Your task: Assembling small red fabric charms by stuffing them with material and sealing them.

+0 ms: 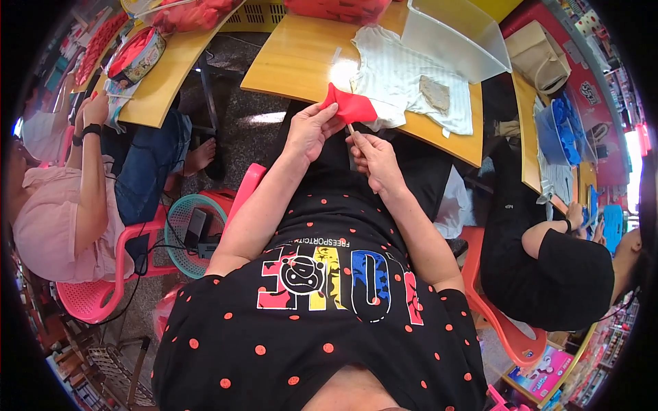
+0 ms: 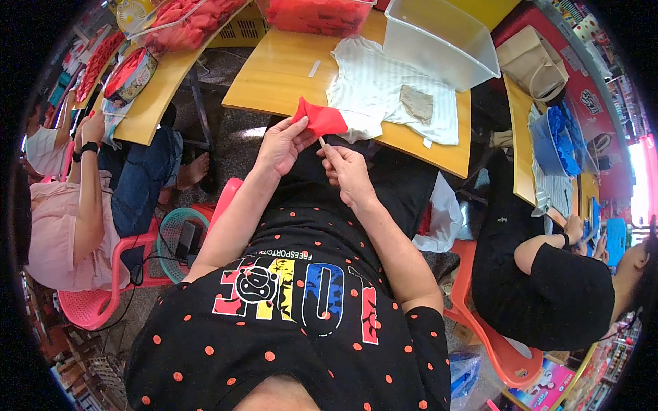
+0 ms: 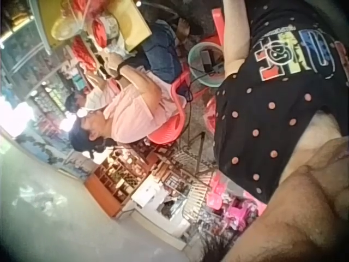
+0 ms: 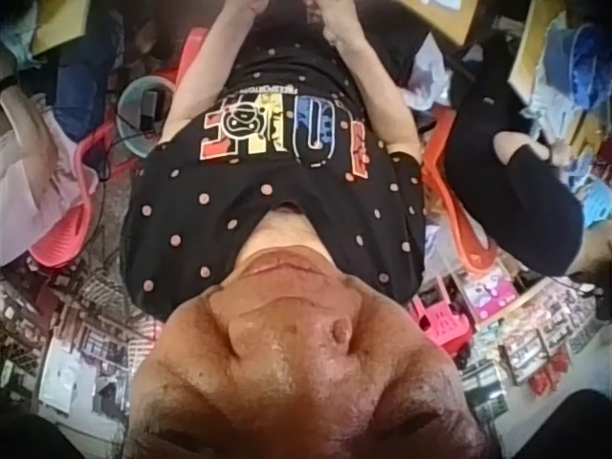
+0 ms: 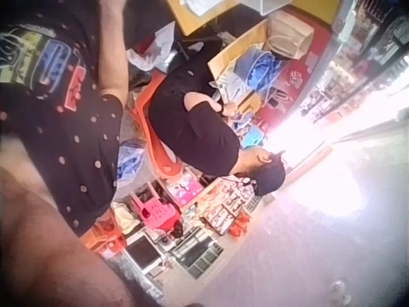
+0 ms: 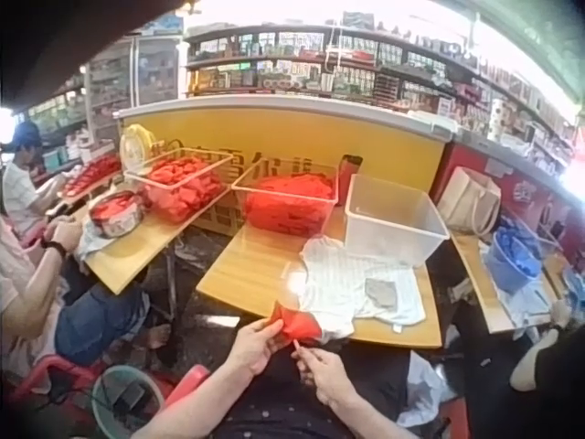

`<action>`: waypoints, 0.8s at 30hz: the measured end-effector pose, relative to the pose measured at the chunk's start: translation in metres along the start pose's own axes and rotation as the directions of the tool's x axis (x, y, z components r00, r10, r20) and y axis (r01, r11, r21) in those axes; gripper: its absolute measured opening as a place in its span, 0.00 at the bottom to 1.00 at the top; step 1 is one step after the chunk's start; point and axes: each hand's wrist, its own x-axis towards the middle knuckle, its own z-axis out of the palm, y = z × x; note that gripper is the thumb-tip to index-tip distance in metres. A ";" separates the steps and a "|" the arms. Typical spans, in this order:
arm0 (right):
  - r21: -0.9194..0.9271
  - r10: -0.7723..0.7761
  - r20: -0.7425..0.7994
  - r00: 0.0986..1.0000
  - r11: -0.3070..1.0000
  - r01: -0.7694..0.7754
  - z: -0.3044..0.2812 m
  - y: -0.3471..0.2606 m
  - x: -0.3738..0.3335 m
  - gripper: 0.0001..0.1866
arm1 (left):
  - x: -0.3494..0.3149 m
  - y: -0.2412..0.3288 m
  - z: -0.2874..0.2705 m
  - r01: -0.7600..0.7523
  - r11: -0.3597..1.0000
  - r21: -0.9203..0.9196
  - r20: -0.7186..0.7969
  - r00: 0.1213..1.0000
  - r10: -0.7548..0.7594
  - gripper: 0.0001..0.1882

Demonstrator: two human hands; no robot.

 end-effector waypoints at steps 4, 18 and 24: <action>0.179 0.038 0.026 0.999 0.983 -0.042 0.000 0.002 0.000 0.12 | 0.000 0.003 0.002 0.040 0.996 -0.081 0.042 0.998 -0.036 0.10; -0.767 -0.460 0.050 0.886 0.551 0.329 -0.012 -0.013 -0.010 0.09 | 0.005 0.017 -0.009 -0.073 0.995 0.060 -0.009 0.997 0.074 0.11; -0.898 -0.697 0.142 0.703 0.208 0.387 -0.011 -0.009 -0.011 0.10 | 0.003 0.018 -0.008 -0.029 0.984 0.176 -0.014 0.999 0.032 0.09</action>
